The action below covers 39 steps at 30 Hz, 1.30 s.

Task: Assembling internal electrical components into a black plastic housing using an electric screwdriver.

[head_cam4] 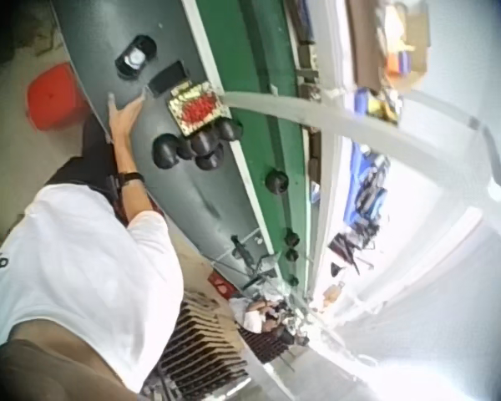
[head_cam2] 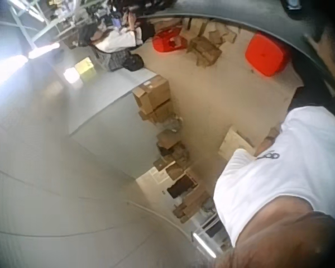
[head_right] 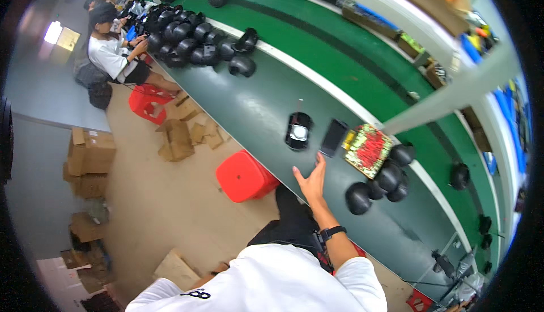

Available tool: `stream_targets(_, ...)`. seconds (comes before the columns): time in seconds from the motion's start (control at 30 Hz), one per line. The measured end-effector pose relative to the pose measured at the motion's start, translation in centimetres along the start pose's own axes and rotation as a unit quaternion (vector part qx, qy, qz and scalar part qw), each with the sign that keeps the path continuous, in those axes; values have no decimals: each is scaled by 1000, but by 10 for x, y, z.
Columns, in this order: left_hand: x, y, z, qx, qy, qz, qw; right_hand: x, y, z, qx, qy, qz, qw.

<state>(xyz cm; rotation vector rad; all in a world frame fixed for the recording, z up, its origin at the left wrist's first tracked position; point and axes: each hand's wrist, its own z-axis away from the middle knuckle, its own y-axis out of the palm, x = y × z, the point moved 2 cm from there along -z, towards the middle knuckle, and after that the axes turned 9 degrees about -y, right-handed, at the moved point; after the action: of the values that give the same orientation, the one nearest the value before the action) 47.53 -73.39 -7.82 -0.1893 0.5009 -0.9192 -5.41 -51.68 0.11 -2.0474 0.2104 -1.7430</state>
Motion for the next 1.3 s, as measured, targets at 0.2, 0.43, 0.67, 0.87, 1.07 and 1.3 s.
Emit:
stream_targets(0.2, 39, -83, 86, 72, -92, 30, 993, -12, 80, -15, 28, -19, 108, 994)
stream_targets(0.43, 88, -165, 78, 148, -119, 9, 982, -8, 91, -11, 25, -34, 179, 983)
stream_targets(0.67, 157, -254, -62, 227, -85, -71, 968, -33, 94, 13, -1, 49, 194, 980)
stream_targets(0.87, 237, -351, -261, 277, -18, -178, 944, -32, 98, -2, -63, -24, 162, 984)
stream_targets(1.07, 302, -445, -345, 310, 20, -264, 913, -10, 118, -15, -212, -108, 216, 947)
stream_targets(1.3, 276, -620, -325, 159, 135, -229, 951, 14, 151, -41, -269, -82, 153, 947)
